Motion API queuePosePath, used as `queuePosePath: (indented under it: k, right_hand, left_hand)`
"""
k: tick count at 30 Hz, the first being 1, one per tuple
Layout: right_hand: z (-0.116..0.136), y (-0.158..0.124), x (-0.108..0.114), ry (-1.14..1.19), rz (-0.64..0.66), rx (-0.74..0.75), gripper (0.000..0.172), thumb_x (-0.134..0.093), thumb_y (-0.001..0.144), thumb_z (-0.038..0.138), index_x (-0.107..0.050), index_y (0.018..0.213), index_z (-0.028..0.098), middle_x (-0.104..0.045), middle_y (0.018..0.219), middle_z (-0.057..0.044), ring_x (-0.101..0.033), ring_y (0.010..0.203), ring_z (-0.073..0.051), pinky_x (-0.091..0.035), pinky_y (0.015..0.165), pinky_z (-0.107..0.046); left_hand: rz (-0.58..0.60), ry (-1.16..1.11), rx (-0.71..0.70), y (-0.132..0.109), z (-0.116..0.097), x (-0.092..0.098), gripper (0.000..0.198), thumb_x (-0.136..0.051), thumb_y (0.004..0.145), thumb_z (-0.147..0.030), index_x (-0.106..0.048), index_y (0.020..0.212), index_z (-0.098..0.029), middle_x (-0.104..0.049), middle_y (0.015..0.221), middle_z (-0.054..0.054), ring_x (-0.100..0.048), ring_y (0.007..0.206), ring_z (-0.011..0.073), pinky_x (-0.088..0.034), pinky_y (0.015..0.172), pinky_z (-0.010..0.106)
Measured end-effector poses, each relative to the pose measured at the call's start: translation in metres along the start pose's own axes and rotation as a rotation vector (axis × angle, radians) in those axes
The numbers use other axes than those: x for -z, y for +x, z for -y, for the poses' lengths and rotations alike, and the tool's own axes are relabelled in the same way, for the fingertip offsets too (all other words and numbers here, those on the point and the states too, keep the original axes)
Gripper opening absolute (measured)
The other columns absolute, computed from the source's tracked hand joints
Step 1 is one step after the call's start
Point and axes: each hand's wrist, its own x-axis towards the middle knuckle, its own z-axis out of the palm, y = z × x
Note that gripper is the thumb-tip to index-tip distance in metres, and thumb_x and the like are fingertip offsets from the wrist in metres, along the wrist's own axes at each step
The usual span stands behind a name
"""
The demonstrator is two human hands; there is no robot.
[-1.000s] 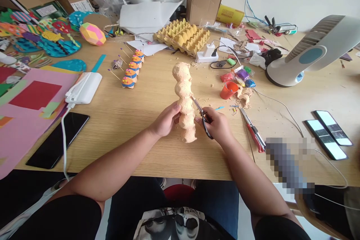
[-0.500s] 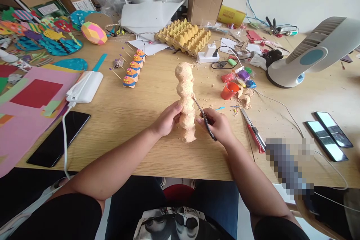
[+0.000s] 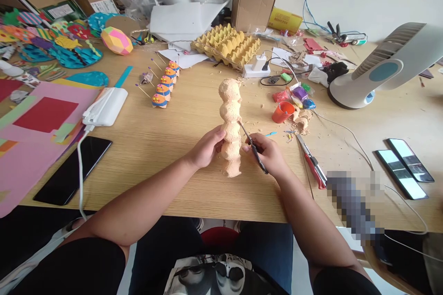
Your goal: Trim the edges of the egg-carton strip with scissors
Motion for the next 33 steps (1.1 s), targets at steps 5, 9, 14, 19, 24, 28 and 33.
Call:
queuePosePath:
  k: [5,9,14,19,24,28,33]
  right_hand:
    - [-0.0007,0.0009,-0.0005,0.021,-0.012,-0.013,0.051,-0.076,0.087,0.072,-0.064,0.095,0.023,-0.056,0.073,0.003,-0.047,0.067,-0.015,-0.037,0.06,-0.027]
    - [0.0001,0.0014,-0.001,0.037,-0.011,-0.009,0.052,-0.076,0.087,0.073,-0.064,0.094,0.023,-0.053,0.071,0.004,-0.046,0.066,-0.015,-0.036,0.06,-0.027]
    - [0.0007,0.0013,-0.0015,0.028,-0.019,-0.006,0.056,-0.077,0.084,0.077,-0.065,0.093,0.023,-0.052,0.068,0.004,-0.045,0.064,-0.015,-0.034,0.059,-0.028]
    - [0.0024,0.0017,-0.0004,-0.006,-0.023,0.0,0.057,-0.075,0.085,0.079,-0.064,0.089,0.023,-0.051,0.066,0.004,-0.045,0.063,-0.014,-0.034,0.059,-0.028]
    - [0.003,0.0019,0.0015,-0.04,-0.025,-0.003,0.057,-0.073,0.086,0.078,-0.06,0.084,0.023,-0.047,0.064,0.005,-0.042,0.062,-0.014,-0.031,0.059,-0.028]
    - [0.0025,0.001,0.0015,-0.054,-0.042,-0.008,0.058,-0.073,0.086,0.079,-0.059,0.082,0.023,-0.046,0.063,0.005,-0.041,0.061,-0.013,-0.03,0.059,-0.028]
    - [-0.0006,0.0009,-0.0002,-0.09,-0.079,0.011,0.056,-0.073,0.087,0.078,-0.06,0.083,0.024,-0.05,0.063,0.004,-0.044,0.061,-0.014,-0.032,0.059,-0.028]
  left_hand:
    - [0.004,-0.039,0.019,0.0001,0.0002,0.0009,0.057,-0.078,0.086,-0.072,-0.073,0.108,-0.02,-0.072,0.091,0.005,-0.067,0.079,0.0221,-0.054,0.067,0.033]
    - [0.01,-0.077,0.034,0.0005,0.0014,0.0016,0.061,-0.079,0.085,-0.073,-0.074,0.114,-0.019,-0.076,0.096,0.008,-0.071,0.083,0.0244,-0.057,0.068,0.034]
    - [0.004,-0.123,0.03,0.0008,0.0007,0.0001,0.059,-0.082,0.083,-0.071,-0.076,0.11,-0.019,-0.076,0.094,0.007,-0.07,0.083,0.0222,-0.055,0.066,0.031]
    - [-0.01,-0.134,0.026,0.001,0.0012,-0.0002,0.058,-0.083,0.084,-0.07,-0.077,0.109,-0.018,-0.076,0.091,0.007,-0.07,0.084,0.0216,-0.056,0.068,0.029]
    - [-0.021,-0.119,0.025,0.0022,0.0055,0.0031,0.057,-0.082,0.085,-0.069,-0.077,0.108,-0.018,-0.077,0.095,0.007,-0.07,0.083,0.0211,-0.055,0.067,0.029]
    - [-0.015,-0.093,0.017,0.0022,0.0078,0.0054,0.055,-0.079,0.089,-0.068,-0.077,0.113,-0.018,-0.077,0.097,0.007,-0.072,0.087,0.0225,-0.056,0.069,0.03]
    - [-0.036,-0.099,0.017,0.0015,0.0057,0.0037,0.051,-0.08,0.088,-0.064,-0.077,0.11,-0.018,-0.078,0.094,0.008,-0.073,0.084,0.0244,-0.054,0.068,0.032]
